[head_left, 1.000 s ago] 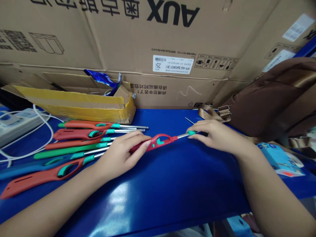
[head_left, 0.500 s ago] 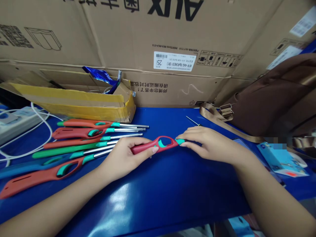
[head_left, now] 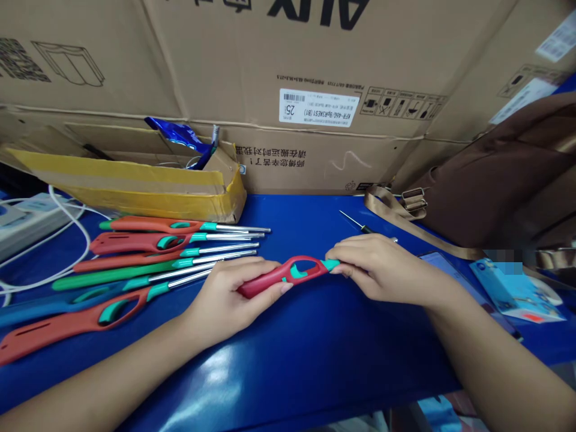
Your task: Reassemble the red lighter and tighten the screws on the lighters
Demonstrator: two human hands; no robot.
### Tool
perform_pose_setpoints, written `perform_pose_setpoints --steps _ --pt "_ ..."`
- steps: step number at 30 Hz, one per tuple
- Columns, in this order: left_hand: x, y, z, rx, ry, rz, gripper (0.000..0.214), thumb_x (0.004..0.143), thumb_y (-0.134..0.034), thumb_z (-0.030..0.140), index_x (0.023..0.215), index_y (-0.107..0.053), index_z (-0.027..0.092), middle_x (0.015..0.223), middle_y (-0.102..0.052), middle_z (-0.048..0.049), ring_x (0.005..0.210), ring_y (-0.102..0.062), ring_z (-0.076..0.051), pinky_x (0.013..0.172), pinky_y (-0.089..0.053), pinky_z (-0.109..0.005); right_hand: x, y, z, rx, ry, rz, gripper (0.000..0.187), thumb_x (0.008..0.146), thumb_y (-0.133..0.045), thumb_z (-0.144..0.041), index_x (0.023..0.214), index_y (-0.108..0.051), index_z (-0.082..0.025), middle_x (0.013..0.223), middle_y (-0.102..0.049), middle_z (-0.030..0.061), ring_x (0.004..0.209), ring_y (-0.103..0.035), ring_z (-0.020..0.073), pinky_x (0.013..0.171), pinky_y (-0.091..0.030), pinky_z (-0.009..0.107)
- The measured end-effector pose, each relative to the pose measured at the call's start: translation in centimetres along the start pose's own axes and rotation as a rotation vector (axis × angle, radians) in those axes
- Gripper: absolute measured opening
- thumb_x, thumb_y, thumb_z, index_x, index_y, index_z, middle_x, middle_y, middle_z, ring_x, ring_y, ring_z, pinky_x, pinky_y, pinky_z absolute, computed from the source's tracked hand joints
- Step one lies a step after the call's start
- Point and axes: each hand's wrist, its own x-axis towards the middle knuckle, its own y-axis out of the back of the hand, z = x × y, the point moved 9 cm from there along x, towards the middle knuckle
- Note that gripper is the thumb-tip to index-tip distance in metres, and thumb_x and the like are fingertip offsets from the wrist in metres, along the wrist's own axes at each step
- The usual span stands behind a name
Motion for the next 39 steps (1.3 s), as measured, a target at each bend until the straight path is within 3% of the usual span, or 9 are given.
perform_pose_setpoints --steps 8,13,19,25,35,39 --pt "0.4 -0.3 -0.2 0.048 0.007 -0.045 0.018 0.093 -0.066 0.034 0.097 -0.073 0.019 0.078 -0.071 0.0002 0.063 -0.060 -0.011 0.062 -0.048 -0.021 -0.1 0.2 -0.4 -0.113 0.048 0.063 0.027 0.102 -0.046 -0.025 0.098 -0.071 -0.016 0.082 -0.069 0.0078 0.079 -0.059 0.0203 0.075 -0.042 0.032" --pt "0.2 -1.9 -0.7 0.243 -0.051 -0.235 0.025 0.099 -0.055 0.036 0.114 -0.069 0.022 0.093 -0.071 -0.0033 0.078 -0.064 -0.015 0.070 -0.049 -0.026 0.7 -2.7 1.1 -0.123 -0.085 -0.146 0.018 0.099 -0.052 -0.026 0.090 -0.065 -0.018 0.086 -0.068 0.0060 0.084 -0.062 0.0206 0.075 -0.041 0.032" --pt "0.0 -2.8 -1.0 0.409 -0.097 -0.372 0.037 0.104 -0.043 0.030 0.138 -0.054 0.022 0.117 -0.066 -0.0091 0.102 -0.063 -0.023 0.087 -0.051 -0.037 0.5 -2.7 3.2 -0.010 -0.218 -0.120 0.010 0.095 -0.060 -0.026 0.088 -0.056 -0.021 0.091 -0.063 0.0016 0.081 -0.059 0.0170 0.068 -0.039 0.028" --pt "-0.1 -2.6 -1.5 0.397 -0.067 -0.371 0.040 0.103 -0.045 0.029 0.141 -0.051 0.019 0.123 -0.064 -0.0119 0.108 -0.061 -0.026 0.092 -0.051 -0.042 0.3 -2.8 4.0 0.069 -0.247 -0.164 0.011 0.100 -0.052 -0.029 0.092 -0.054 -0.022 0.092 -0.060 0.0010 0.084 -0.055 0.0182 0.073 -0.040 0.031" --pt "-0.4 -2.7 -2.1 0.374 -0.036 -0.371 0.044 0.099 -0.051 0.027 0.142 -0.049 0.023 0.123 -0.061 -0.0112 0.106 -0.058 -0.027 0.092 -0.049 -0.045 -0.2 -2.6 4.3 0.099 -0.269 -0.203 0.007 0.098 -0.056 -0.028 0.095 -0.057 -0.022 0.096 -0.062 0.0031 0.092 -0.055 0.0210 0.080 -0.043 0.034" --pt "-0.3 -2.7 -2.1 0.346 -0.005 -0.371 0.038 0.098 -0.051 0.025 0.135 -0.055 0.025 0.119 -0.061 -0.0098 0.103 -0.058 -0.026 0.089 -0.050 -0.043 -0.4 -1.2 6.1 0.001 -0.321 -0.107 0.018 0.098 -0.056 -0.038 0.100 -0.061 -0.022 0.103 -0.063 0.0065 0.095 -0.058 0.0231 0.084 -0.046 0.037"
